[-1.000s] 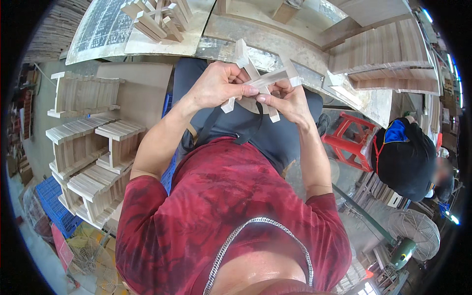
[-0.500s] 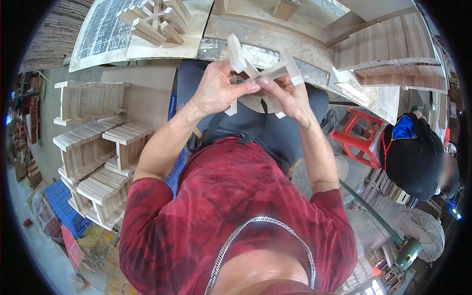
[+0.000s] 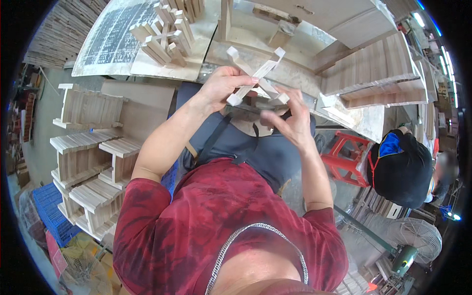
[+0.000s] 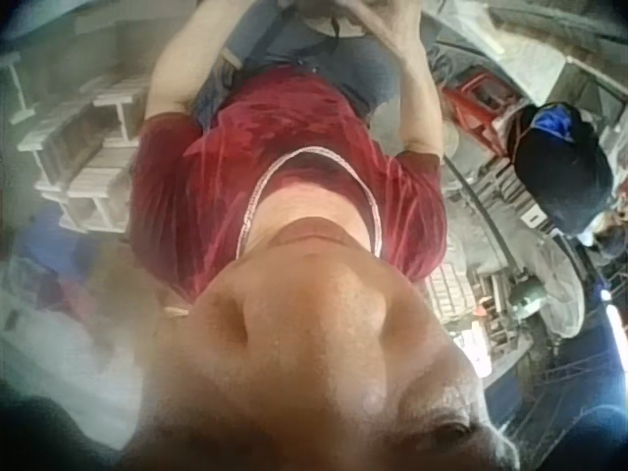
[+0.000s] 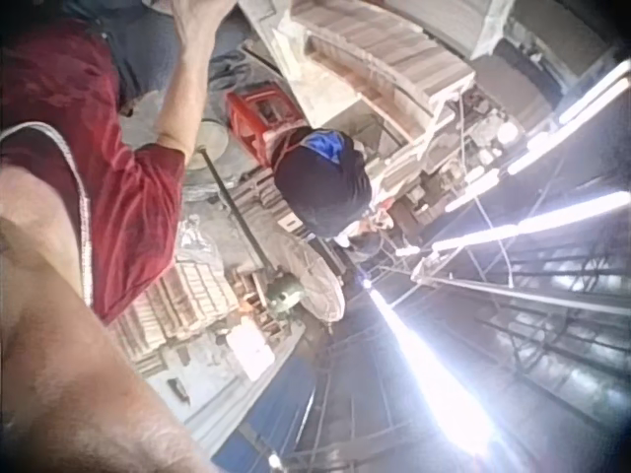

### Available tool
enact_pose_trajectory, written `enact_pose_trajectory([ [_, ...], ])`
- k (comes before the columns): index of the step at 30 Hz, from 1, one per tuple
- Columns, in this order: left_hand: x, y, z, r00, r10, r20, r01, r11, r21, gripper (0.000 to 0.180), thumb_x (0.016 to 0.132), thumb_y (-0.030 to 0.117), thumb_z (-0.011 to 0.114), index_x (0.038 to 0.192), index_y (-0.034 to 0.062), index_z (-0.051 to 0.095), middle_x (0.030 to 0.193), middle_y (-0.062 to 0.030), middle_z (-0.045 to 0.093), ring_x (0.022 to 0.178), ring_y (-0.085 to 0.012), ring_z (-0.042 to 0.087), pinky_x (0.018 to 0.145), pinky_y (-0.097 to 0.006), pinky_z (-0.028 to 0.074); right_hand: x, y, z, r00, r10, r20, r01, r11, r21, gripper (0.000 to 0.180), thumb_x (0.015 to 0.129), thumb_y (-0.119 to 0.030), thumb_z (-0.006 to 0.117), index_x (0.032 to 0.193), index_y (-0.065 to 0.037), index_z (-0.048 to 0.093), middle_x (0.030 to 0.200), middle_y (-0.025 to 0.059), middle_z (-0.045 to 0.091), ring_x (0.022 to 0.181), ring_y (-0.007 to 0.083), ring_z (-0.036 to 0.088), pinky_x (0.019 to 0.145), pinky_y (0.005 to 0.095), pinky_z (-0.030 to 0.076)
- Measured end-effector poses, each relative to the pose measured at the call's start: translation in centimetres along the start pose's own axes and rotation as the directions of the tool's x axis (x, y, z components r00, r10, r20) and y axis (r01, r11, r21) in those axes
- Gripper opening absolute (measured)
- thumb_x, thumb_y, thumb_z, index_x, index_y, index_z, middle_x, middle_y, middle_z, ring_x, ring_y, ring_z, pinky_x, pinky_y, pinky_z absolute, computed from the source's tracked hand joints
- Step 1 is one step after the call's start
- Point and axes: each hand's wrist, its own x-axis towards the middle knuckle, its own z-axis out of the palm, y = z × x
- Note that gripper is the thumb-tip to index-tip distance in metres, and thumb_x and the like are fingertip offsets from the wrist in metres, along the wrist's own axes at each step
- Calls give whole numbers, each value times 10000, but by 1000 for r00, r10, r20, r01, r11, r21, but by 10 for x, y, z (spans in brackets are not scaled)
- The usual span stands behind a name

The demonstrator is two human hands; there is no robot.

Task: Assembling wooden interlocking joints by hand and occasionally using a hammer in a furniture workshop.

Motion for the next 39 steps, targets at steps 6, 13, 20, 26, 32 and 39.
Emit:
enact_pose_trajectory([
  [6, 17, 4, -5, 963, 268, -28, -255, 939, 232, 393, 984, 298, 702, 1152, -57, 683, 1051, -99, 740, 975, -158, 702, 865, -306, 557, 14, 30, -4, 946, 274, -172, -279, 960, -8, 277, 876, -145, 766, 1098, 10, 708, 918, 145, 717, 725, 215, 669, 677, 335, 520],
  [13, 84, 10, 14, 651, 736, 185, -450, 177, 875, 448, 866, 305, 760, 1139, -35, 657, 1042, -230, 710, 997, -410, 685, 869, -468, 542, 79, 108, -1, 892, 347, -290, -284, 929, 237, 297, 885, -206, 777, 1055, 27, 706, 774, 135, 715, 682, 198, 678, 669, 358, 534],
  [20, 147, 32, 7, 706, 704, 76, -181, 75, 981, 277, 928, 275, 694, 967, 6, 643, 916, -249, 704, 917, -447, 684, 803, -534, 538, 122, 132, 2, 899, 268, -347, -294, 956, -24, 323, 852, -250, 801, 918, 46, 689, 740, 174, 691, 666, 280, 677, 675, 389, 534],
  [26, 155, 34, 2, 718, 689, 102, -186, 49, 981, 291, 941, 283, 675, 995, -2, 647, 935, -265, 706, 933, -454, 686, 825, -544, 541, 123, 148, 4, 933, 173, -316, -234, 958, -167, 315, 873, -258, 784, 928, 44, 713, 743, 156, 727, 681, 265, 715, 671, 382, 549],
  [32, 151, 37, 4, 723, 680, 124, -215, 51, 975, 293, 925, 273, 673, 982, -14, 647, 918, -268, 698, 911, -464, 672, 807, -557, 530, 125, 145, 1, 920, 300, -250, -339, 932, -130, 348, 882, -284, 784, 940, 55, 730, 778, 165, 749, 680, 217, 731, 665, 356, 561],
  [39, 135, 32, -4, 701, 709, 80, -263, 153, 953, 245, 915, 262, 685, 991, 30, 666, 913, -240, 701, 918, -452, 670, 809, -563, 527, 116, 117, -11, 952, 286, -105, -300, 943, -147, 317, 901, -229, 758, 1003, 68, 714, 810, 151, 752, 723, 202, 727, 710, 347, 560],
])
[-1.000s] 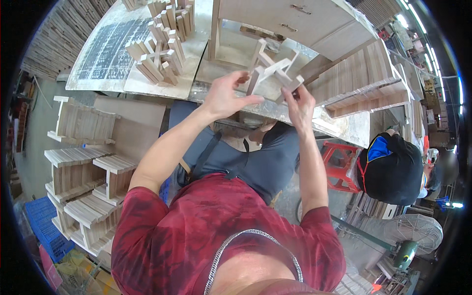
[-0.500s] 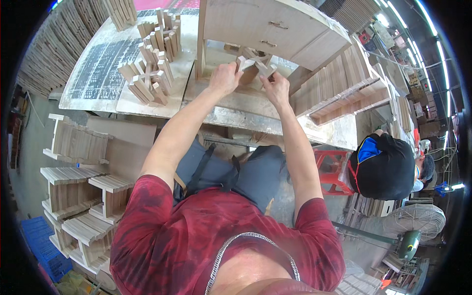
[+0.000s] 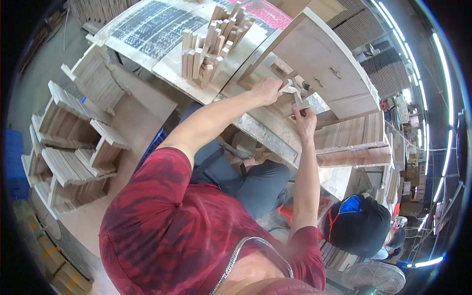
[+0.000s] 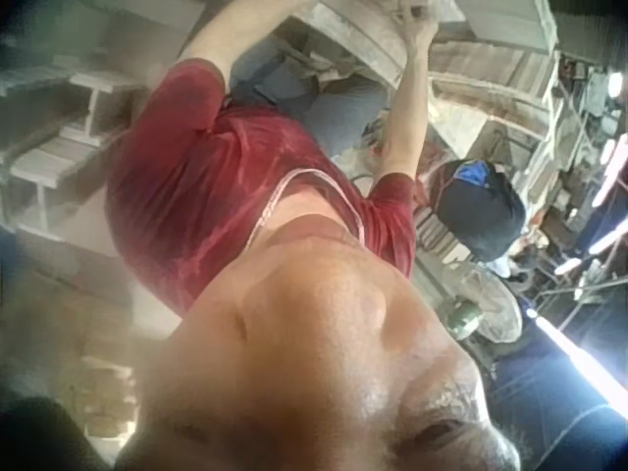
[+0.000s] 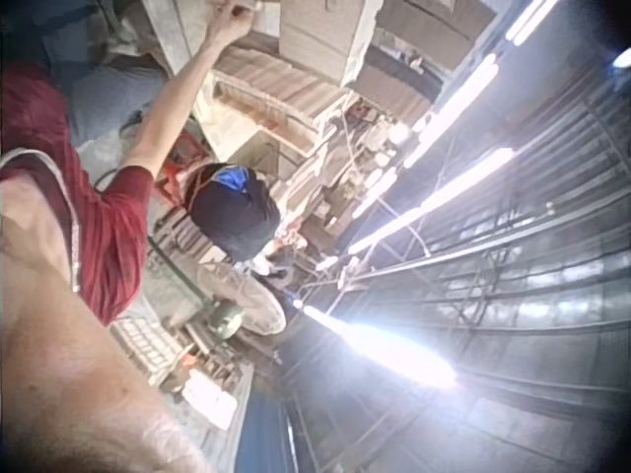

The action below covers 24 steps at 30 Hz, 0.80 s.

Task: Assembling wooden interlocking joints by hand and occasionally using a hammer in a furniture workshop.

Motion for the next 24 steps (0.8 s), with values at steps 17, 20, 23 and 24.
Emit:
enact_pose_trajectory([
  [17, -154, -19, -197, 872, -472, -129, 256, 666, -701, 170, 924, 158, 765, 940, 1, 701, 778, -65, 701, 644, -120, 673, 584, -282, 573, -42, -137, -29, 766, -631, -122, 643, 754, 134, 341, 806, 12, 830, 1065, -13, 610, 1111, 181, 717, 972, 280, 718, 839, 377, 588],
  [20, -187, -97, -198, 678, -542, -496, 309, 823, -477, 160, 894, 105, 784, 965, -24, 721, 769, -43, 700, 675, -98, 649, 648, -248, 535, -14, -167, -29, 826, -561, -56, 564, 818, 110, 300, 868, -9, 785, 1091, -1, 585, 1078, 159, 742, 1019, 221, 726, 875, 338, 569],
  [23, -183, -107, -189, 662, -534, -527, 391, 845, -365, 377, 838, 192, 841, 1083, -49, 685, 907, -107, 716, 852, -184, 698, 771, -316, 563, 21, -187, -16, 882, -466, -62, 464, 839, 284, 267, 907, -33, 758, 1102, 3, 578, 1084, 142, 745, 972, 187, 717, 855, 332, 572],
  [24, -175, -114, -181, 656, -538, -530, 395, 842, -367, 377, 838, 192, 841, 1083, -49, 685, 907, -107, 716, 852, -184, 698, 771, -316, 563, 32, -199, -12, 881, -470, -56, 465, 837, 287, 267, 907, -33, 758, 1102, 3, 578, 1084, 142, 745, 972, 187, 717, 855, 332, 572],
])
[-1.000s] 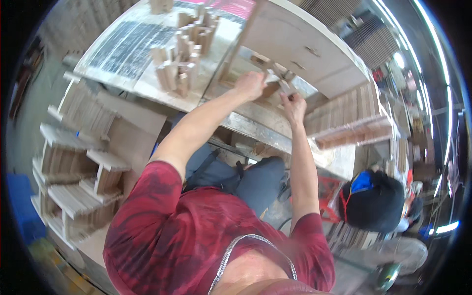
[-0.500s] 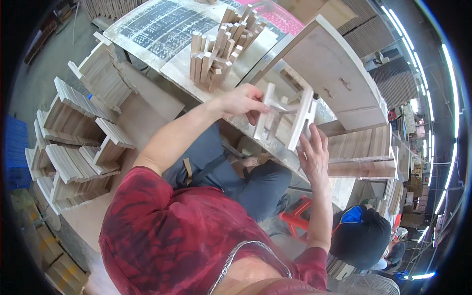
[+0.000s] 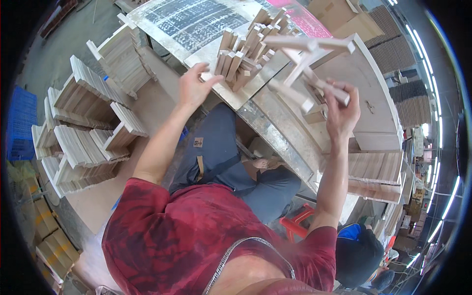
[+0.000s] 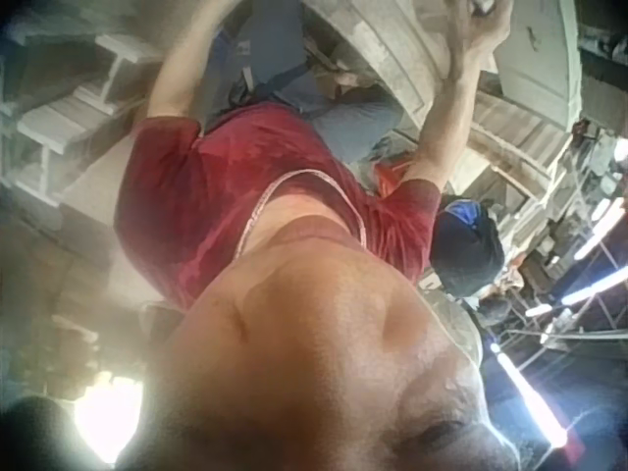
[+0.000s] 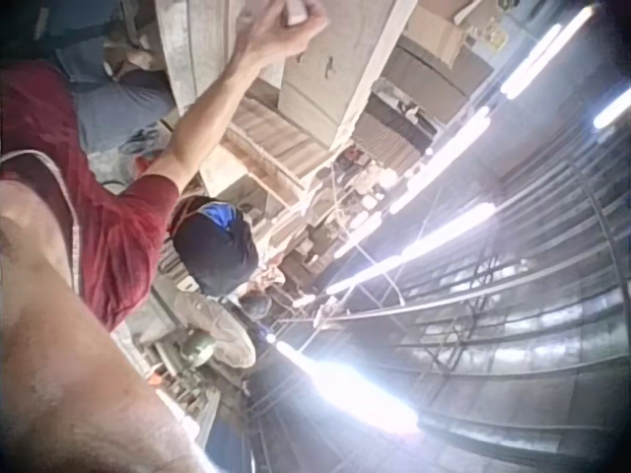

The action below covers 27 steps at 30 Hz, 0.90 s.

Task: Assembling wooden interlocking joints by hand and occasionally using a hammer in a furniture workshop.

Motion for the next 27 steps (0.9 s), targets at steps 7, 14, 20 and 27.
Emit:
enact_pose_trajectory([
  [7, 28, -7, 46, 976, 216, 2, -206, 927, 314, 875, 672, 352, 889, 1341, -60, 504, 1297, -251, 576, 1194, -405, 587, 1026, -472, 489, 88, 0, 43, 986, 37, 164, -84, 953, 292, 254, 941, -95, 744, 1117, -1, 587, 1051, 103, 740, 871, 127, 670, 783, 294, 558],
  [14, 49, -12, 32, 953, 265, 147, -298, 907, 299, 827, 648, 309, 871, 1315, -47, 535, 1243, -221, 613, 1142, -377, 624, 996, -449, 513, 124, 28, 77, 912, 9, 411, -116, 965, 236, 234, 948, -169, 751, 1072, -26, 613, 984, 55, 740, 816, 95, 629, 731, 265, 517],
  [20, 51, -7, 28, 966, 194, 170, -234, 938, 257, 827, 634, 313, 875, 1306, -48, 555, 1235, -226, 628, 1146, -378, 628, 1000, -443, 514, 119, 42, 97, 895, 39, 445, -181, 942, 282, 202, 948, -165, 750, 1060, -51, 626, 1030, 59, 750, 792, 86, 616, 737, 272, 520],
  [27, 49, -5, 27, 964, 217, 153, -251, 933, 259, 786, 651, 260, 897, 1307, -25, 572, 1192, -205, 685, 1119, -329, 676, 985, -410, 537, 119, 33, 99, 909, -17, 417, -106, 957, 270, 198, 953, -169, 748, 1051, -49, 625, 926, 38, 726, 757, 87, 600, 704, 267, 509],
])
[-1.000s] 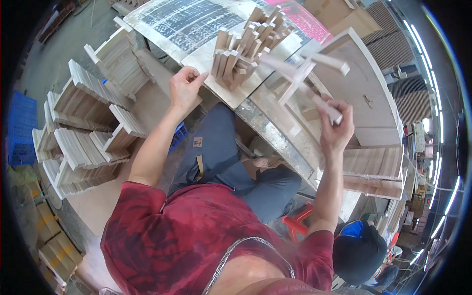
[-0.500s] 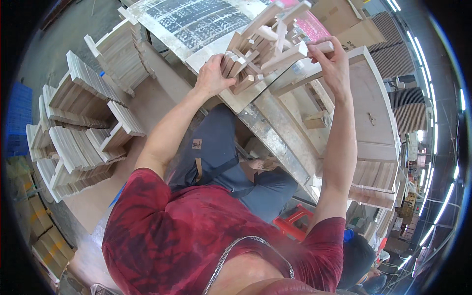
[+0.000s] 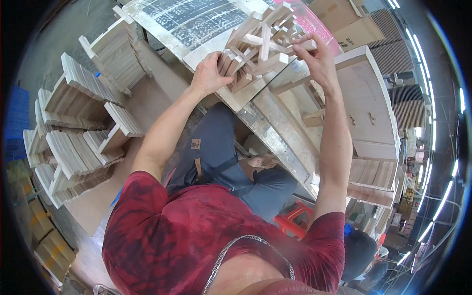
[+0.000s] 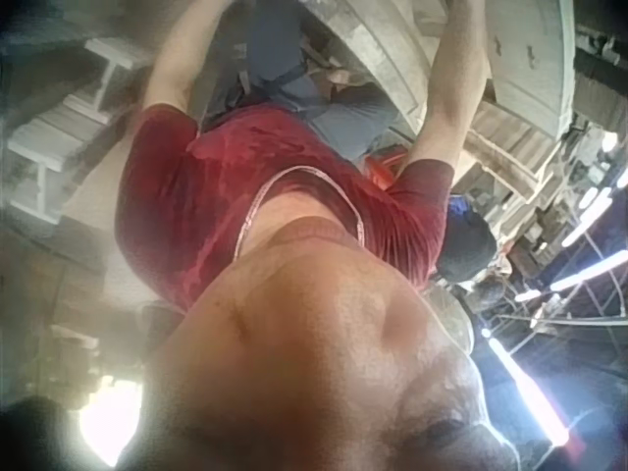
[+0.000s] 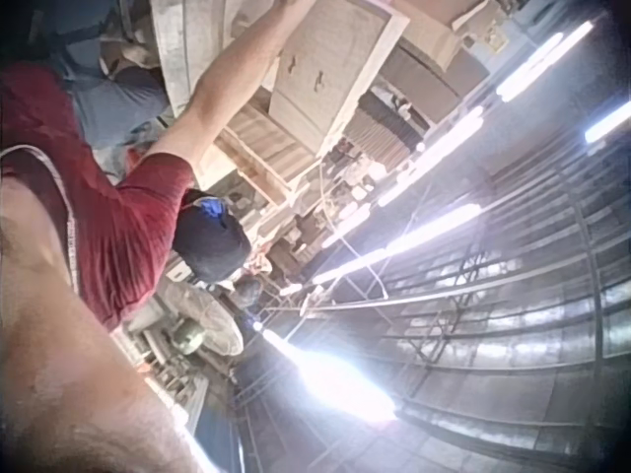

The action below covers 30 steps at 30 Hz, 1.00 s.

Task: Assembling wooden interlocking joints by hand and occasionally using a hammer in a furniture workshop.

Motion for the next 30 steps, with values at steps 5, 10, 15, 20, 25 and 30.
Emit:
enact_pose_trajectory([
  [5, 0, 0, -1, 1000, -9, 19, 8, 1000, 12, 798, 653, 252, 904, 1315, -29, 558, 1196, -208, 684, 1116, -330, 680, 988, -411, 535, -6, 13, 8, 991, 129, 31, -129, 992, 4, 221, 948, -194, 753, 1054, -57, 616, 812, 10, 665, 730, 89, 592, 689, 268, 489],
  [10, 4, -7, 1, 1000, -5, 8, 5, 1000, 25, 808, 656, 261, 904, 1319, -35, 550, 1204, -212, 681, 1118, -336, 678, 991, -413, 536, 6, 7, 5, 989, 119, 84, -109, 988, -112, 252, 946, -208, 757, 1069, -45, 609, 832, 40, 687, 734, 105, 605, 691, 268, 502],
  [15, 1, -4, 0, 1000, -24, 15, 24, 1000, 8, 805, 657, 279, 903, 1309, -37, 552, 1213, -213, 672, 1117, -343, 677, 990, -408, 540, 4, 20, 3, 980, 168, 104, -163, 985, -57, 293, 942, -229, 765, 1073, -20, 607, 857, 66, 708, 748, 121, 635, 702, 280, 521],
  [20, 3, -9, 0, 1000, 0, 23, 1, 1000, -31, 760, 646, 299, 859, 1268, -17, 557, 1199, -218, 633, 1110, -368, 642, 984, -429, 526, -8, 29, 16, 978, 208, 20, -208, 978, 13, 219, 972, -163, 723, 1097, -16, 621, 878, 65, 700, 779, 128, 662, 728, 273, 532],
  [25, 1, -10, 1, 999, -14, 39, 15, 999, -32, 766, 636, 315, 863, 1258, -15, 561, 1189, -215, 638, 1097, -366, 648, 971, -426, 532, -17, 27, 19, 975, 224, 3, -224, 974, 38, 179, 965, -146, 726, 1059, -17, 644, 874, 57, 695, 769, 120, 657, 716, 279, 551],
  [30, 4, -12, 2, 999, -2, 48, 5, 999, -48, 780, 619, 329, 875, 1250, -9, 564, 1184, -207, 642, 1089, -364, 652, 960, -428, 537, -19, 31, 20, 977, 210, -27, -205, 972, 112, 176, 954, -143, 739, 1061, -16, 680, 858, 44, 690, 763, 112, 645, 695, 272, 556],
])
